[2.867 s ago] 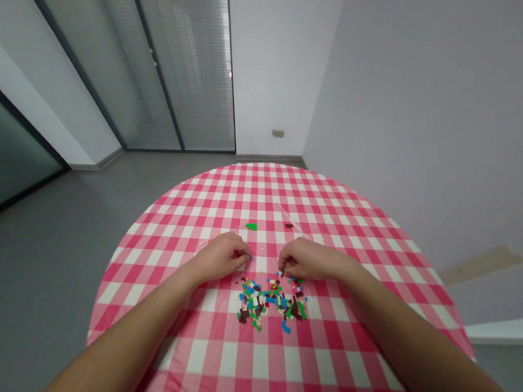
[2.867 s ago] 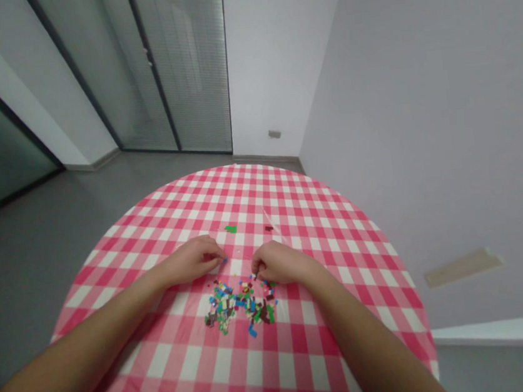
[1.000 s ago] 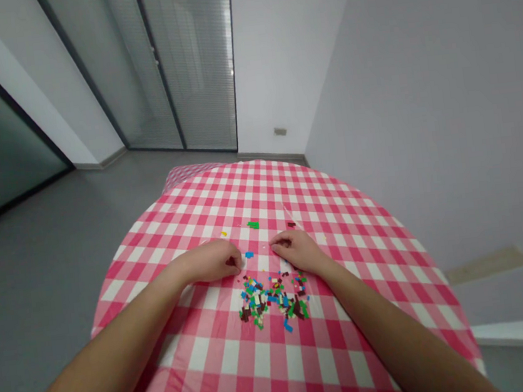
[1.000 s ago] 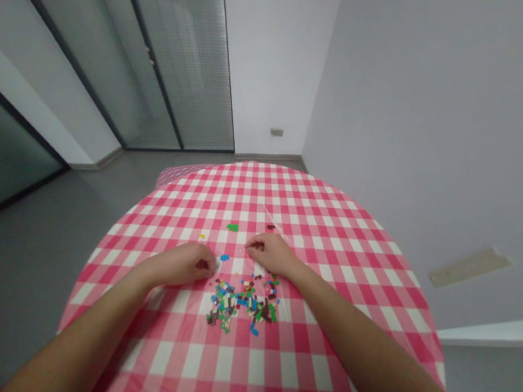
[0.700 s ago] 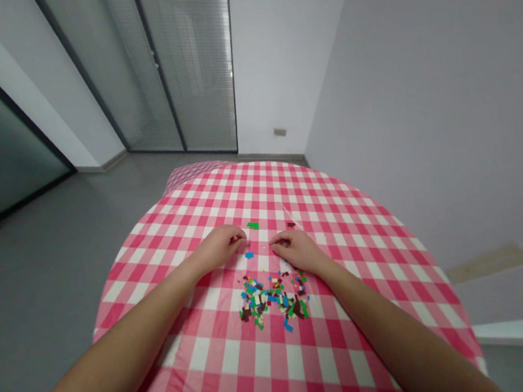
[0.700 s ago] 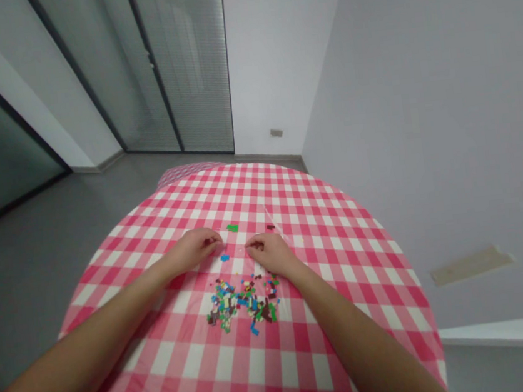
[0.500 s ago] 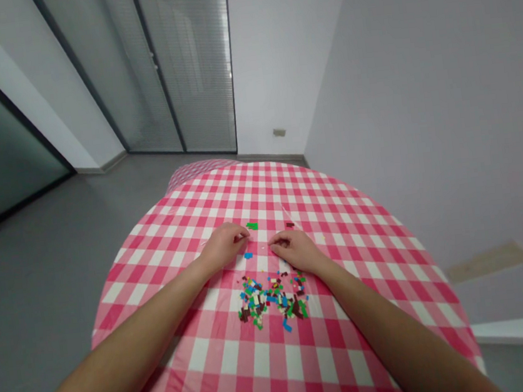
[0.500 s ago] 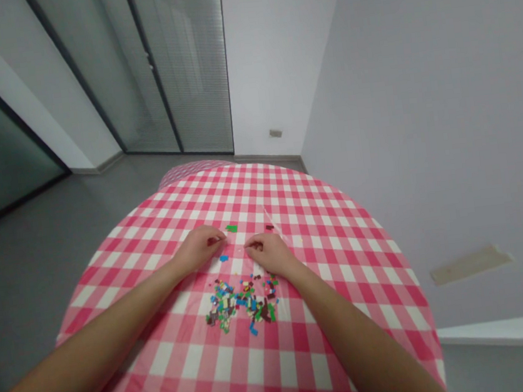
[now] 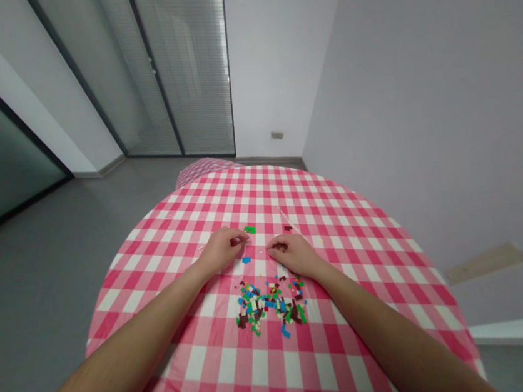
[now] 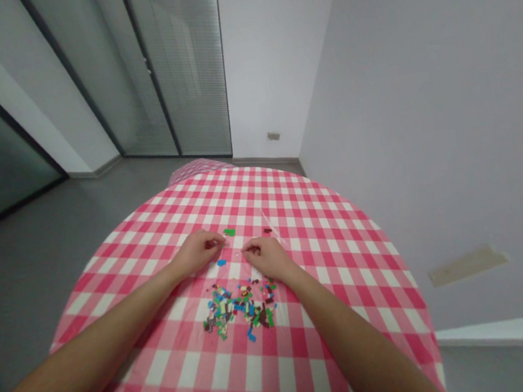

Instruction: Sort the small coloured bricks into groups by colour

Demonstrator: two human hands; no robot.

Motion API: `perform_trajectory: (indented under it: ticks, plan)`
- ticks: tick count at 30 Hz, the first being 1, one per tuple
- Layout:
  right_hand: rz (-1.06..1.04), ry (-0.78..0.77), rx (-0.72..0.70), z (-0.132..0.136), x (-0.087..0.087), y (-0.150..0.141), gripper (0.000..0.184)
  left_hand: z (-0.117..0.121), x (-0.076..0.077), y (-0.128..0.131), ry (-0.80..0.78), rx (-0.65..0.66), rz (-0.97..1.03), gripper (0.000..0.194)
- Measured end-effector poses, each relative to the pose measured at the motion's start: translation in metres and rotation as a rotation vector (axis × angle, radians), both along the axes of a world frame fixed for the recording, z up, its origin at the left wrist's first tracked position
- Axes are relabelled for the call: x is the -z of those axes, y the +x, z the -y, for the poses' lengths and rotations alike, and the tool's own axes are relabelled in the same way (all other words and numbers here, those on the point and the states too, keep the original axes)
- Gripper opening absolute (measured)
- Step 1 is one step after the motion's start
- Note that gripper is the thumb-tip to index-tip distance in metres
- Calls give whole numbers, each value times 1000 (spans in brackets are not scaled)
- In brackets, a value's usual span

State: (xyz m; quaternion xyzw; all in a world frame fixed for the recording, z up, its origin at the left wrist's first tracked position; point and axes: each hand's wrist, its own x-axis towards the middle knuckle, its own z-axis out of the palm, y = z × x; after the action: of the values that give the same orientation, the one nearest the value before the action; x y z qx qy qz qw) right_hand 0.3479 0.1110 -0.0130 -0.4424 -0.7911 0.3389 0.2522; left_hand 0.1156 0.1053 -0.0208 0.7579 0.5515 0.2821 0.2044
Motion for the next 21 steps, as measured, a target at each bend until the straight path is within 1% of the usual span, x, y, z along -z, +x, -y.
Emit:
perform_trajectory:
  ticks: [5, 9, 13, 18, 19, 21]
  plan:
    - [3, 8, -2, 0, -1, 0, 18, 1, 1, -1, 15, 25, 18, 25]
    - [-12, -3, -6, -1, 1, 1, 18, 0, 2, -3, 38, 38, -16, 23]
    - [-37, -6, -15, -1, 4, 1, 18, 1, 3, -3, 71, 45, -42, 25]
    - [-33, -8, -10, -2, 4, 1, 18, -1, 7, 0, 69, 13, -5, 39]
    - [-30, -7, -8, -1, 4, 1, 17, -2, 7, 1, 74, -3, 0, 39]
    - [-20, 1, -3, -1, 4, 1, 17, -4, 7, 1, 113, -41, -15, 32]
